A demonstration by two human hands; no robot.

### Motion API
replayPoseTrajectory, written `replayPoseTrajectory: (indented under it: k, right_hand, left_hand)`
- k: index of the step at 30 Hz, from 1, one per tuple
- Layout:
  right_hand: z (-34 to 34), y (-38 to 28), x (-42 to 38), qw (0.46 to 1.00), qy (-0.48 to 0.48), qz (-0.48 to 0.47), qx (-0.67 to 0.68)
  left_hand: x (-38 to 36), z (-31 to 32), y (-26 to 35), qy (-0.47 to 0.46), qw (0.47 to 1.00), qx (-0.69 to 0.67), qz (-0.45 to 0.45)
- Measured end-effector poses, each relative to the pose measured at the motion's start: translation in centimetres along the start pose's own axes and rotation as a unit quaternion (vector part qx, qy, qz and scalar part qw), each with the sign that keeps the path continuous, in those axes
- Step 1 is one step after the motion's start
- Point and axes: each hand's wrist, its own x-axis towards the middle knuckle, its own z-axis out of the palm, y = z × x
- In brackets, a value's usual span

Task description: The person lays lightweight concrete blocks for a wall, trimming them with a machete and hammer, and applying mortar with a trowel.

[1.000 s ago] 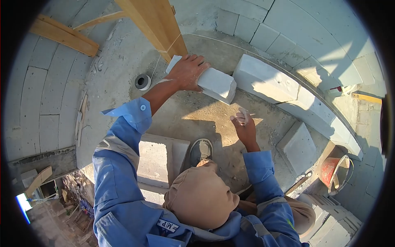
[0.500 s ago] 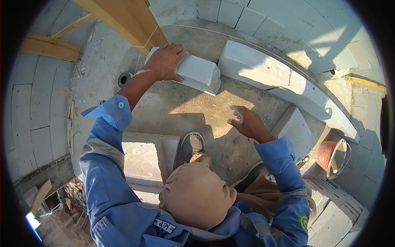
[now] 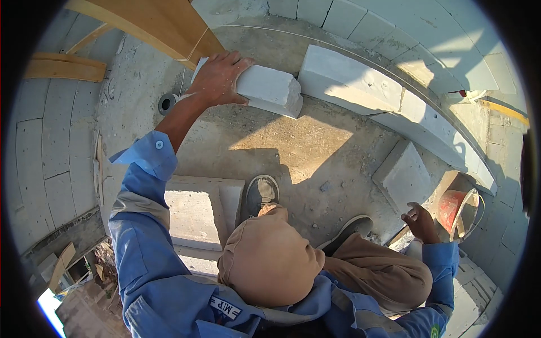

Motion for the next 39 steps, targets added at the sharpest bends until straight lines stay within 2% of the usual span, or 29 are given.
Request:
replayPoseTrajectory:
  k: [1, 3, 5, 7, 10, 15, 21, 29, 39]
  right_hand:
    - [1.5, 2.0, -1.2, 0.997, -0.002, 0.039, 0.063]
    - [5.2, 4.7, -4.0, 0.994, 0.010, 0.072, 0.084]
    - [9.7, 6.4, -6.2, 0.982, -0.001, 0.119, 0.144]
    - [13.5, 7.0, -7.8, 0.969, 0.011, 0.152, 0.192]
    - [18.9, 7.5, -10.2, 0.942, 0.040, 0.204, 0.264]
    - [24.5, 7.7, -13.2, 0.893, 0.101, 0.274, 0.343]
    - [28.2, 7.1, -16.2, 0.848, 0.157, 0.326, 0.387]
    - [29.9, 4.8, -20.9, 0.807, 0.209, 0.384, 0.396]
    - [27.5, 5.9, -19.7, 0.818, 0.240, 0.365, 0.375]
  left_hand:
    - [0.0, 0.5, -0.4, -0.002, 1.000, -0.001, -0.003]
    - [0.0, 1.7, -1.2, 0.051, 0.998, -0.036, 0.028]
    - [-0.4, 1.8, -0.9, 0.060, 0.998, -0.031, 0.010]
    - [-0.3, 1.5, -0.6, 0.068, 0.997, -0.024, 0.003]
    - [-0.2, 0.6, -0.5, 0.028, 0.999, -0.045, -0.001]
    - [-0.2, 1.1, -0.3, 0.070, 0.996, -0.048, -0.014]
    - [-0.2, 0.7, 0.5, 0.056, 0.997, -0.042, -0.043]
    - [-0.1, 0.8, 0.4, 0.071, 0.997, -0.042, -0.013]
    - [-0.2, 0.8, 0.3, 0.059, 0.996, -0.037, -0.046]
